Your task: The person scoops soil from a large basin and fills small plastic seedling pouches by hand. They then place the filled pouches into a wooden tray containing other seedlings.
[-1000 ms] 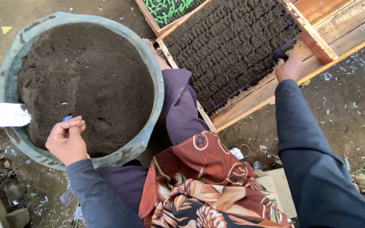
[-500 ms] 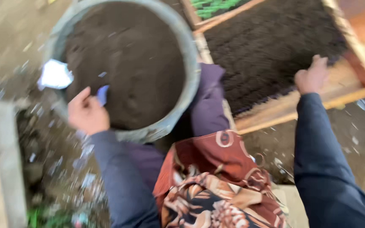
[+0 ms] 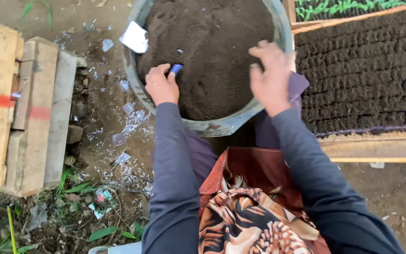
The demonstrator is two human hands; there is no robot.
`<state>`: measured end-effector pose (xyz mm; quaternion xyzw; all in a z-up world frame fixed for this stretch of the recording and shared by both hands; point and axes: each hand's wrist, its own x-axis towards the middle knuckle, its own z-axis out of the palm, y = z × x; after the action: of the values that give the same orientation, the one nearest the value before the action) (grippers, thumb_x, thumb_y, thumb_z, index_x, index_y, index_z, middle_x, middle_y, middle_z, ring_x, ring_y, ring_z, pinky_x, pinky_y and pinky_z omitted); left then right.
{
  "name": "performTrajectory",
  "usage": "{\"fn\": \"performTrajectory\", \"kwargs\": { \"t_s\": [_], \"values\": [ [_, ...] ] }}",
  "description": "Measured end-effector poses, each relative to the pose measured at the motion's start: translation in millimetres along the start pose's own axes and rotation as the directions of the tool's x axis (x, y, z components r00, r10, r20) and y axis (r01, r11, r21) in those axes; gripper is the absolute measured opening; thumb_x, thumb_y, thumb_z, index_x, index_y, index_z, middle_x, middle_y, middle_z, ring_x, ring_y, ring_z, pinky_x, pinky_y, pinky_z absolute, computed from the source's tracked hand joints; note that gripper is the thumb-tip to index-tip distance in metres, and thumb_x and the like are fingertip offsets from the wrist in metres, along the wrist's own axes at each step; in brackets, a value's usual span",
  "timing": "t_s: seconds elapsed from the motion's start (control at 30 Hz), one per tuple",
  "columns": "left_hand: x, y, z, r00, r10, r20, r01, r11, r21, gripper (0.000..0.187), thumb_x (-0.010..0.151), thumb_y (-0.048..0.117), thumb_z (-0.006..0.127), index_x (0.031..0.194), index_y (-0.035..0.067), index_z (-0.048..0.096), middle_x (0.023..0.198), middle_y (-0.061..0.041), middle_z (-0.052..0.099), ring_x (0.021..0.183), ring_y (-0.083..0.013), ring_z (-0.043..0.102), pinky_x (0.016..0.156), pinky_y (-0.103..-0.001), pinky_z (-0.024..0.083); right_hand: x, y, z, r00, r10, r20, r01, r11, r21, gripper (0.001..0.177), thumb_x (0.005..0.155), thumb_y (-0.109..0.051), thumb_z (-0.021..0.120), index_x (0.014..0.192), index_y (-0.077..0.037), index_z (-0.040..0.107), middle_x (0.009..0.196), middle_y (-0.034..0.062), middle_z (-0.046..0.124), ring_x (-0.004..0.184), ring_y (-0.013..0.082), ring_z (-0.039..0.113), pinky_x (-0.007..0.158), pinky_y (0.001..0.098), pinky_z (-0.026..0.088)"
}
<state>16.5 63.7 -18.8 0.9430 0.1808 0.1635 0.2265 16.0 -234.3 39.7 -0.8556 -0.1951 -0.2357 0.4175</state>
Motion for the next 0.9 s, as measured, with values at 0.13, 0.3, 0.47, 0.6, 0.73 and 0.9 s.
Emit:
{"fn": "performTrajectory", "kwargs": {
  "t_s": [0.13, 0.3, 0.47, 0.6, 0.73, 0.9],
  "values": [
    [2.7, -4.2, 10.6, 0.996, -0.095, 0.001, 0.094, 0.992, -0.086, 0.010, 0.091, 0.009, 0.069, 0.095, 0.017, 0.072, 0.099, -0.008, 0.066, 0.098, -0.0355, 0.058, 0.083, -0.058, 0.047, -3.3, -20.9, 44.8, 0.971, 0.187, 0.148, -0.179, 0.982, -0.064, 0.032, 0.086, -0.009, 0.063, 0.116, -0.020, 0.067, 0.137, 0.0136, 0.062, 0.136, 0.0373, 0.046, 0.112, 0.0694, 0.001],
    [6.9, -24.1, 28.4, 0.988, -0.133, -0.078, 0.134, 0.991, -0.002, 0.010, 0.083, 0.019, 0.074, 0.076, 0.021, 0.067, 0.079, 0.003, 0.063, 0.090, -0.0275, 0.065, 0.077, -0.049, 0.053, -12.5, -21.0, 80.3, 0.950, 0.264, 0.165, -0.260, 0.965, -0.044, 0.028, 0.086, -0.023, 0.075, 0.113, -0.029, 0.071, 0.130, -0.0010, 0.066, 0.133, 0.0239, 0.050, 0.114, 0.0699, 0.003],
    [-4.0, 4.6, -7.9, 0.966, -0.130, -0.223, 0.075, 0.968, -0.241, 0.009, 0.085, 0.010, 0.072, 0.080, 0.014, 0.066, 0.073, -0.004, 0.062, 0.080, -0.0306, 0.066, 0.076, -0.045, 0.054, -5.0, -42.2, 85.8, 0.942, 0.296, 0.160, -0.319, 0.937, 0.146, 0.024, 0.087, -0.018, 0.074, 0.111, -0.022, 0.072, 0.125, 0.0053, 0.068, 0.121, 0.0292, 0.058, 0.108, 0.0642, 0.025],
    [-22.5, 17.1, -23.1, 0.970, -0.160, -0.182, 0.058, 0.882, -0.467, 0.003, 0.084, 0.017, 0.075, 0.082, 0.018, 0.073, 0.068, -0.001, 0.069, 0.072, -0.0240, 0.070, 0.072, -0.036, 0.056, 0.7, -66.9, 85.5, 0.923, 0.357, 0.146, -0.372, 0.723, 0.582, 0.025, 0.087, 0.006, 0.064, 0.105, -0.009, 0.075, 0.092, 0.0106, 0.073, 0.076, 0.0149, 0.071, 0.070, 0.0252, 0.063],
    [-21.6, 30.6, -16.8, 0.984, -0.129, -0.122, 0.058, 0.884, -0.464, 0.004, 0.082, 0.022, 0.078, 0.081, 0.021, 0.074, 0.067, 0.002, 0.070, 0.068, -0.0216, 0.070, 0.069, -0.034, 0.055, -2.2, -64.1, 89.7, 0.902, 0.367, 0.227, -0.420, 0.624, 0.659, 0.021, 0.089, 0.003, 0.068, 0.107, -0.006, 0.074, 0.089, 0.0124, 0.073, 0.073, 0.0120, 0.070, 0.065, 0.0223, 0.064],
    [-26.8, 48.0, -17.7, 0.993, -0.052, 0.110, 0.112, 0.748, -0.654, 0.011, 0.088, 0.021, 0.077, 0.080, 0.013, 0.076, 0.063, -0.003, 0.066, 0.060, -0.0141, 0.058, 0.065, -0.033, 0.054, -9.2, -43.5, 102.5, 0.890, 0.308, 0.337, -0.452, 0.502, 0.737, 0.025, 0.088, -0.004, 0.077, 0.112, -0.002, 0.069, 0.089, 0.0094, 0.071, 0.075, 0.0105, 0.068, 0.064, 0.0229, 0.063]
  ]
}}
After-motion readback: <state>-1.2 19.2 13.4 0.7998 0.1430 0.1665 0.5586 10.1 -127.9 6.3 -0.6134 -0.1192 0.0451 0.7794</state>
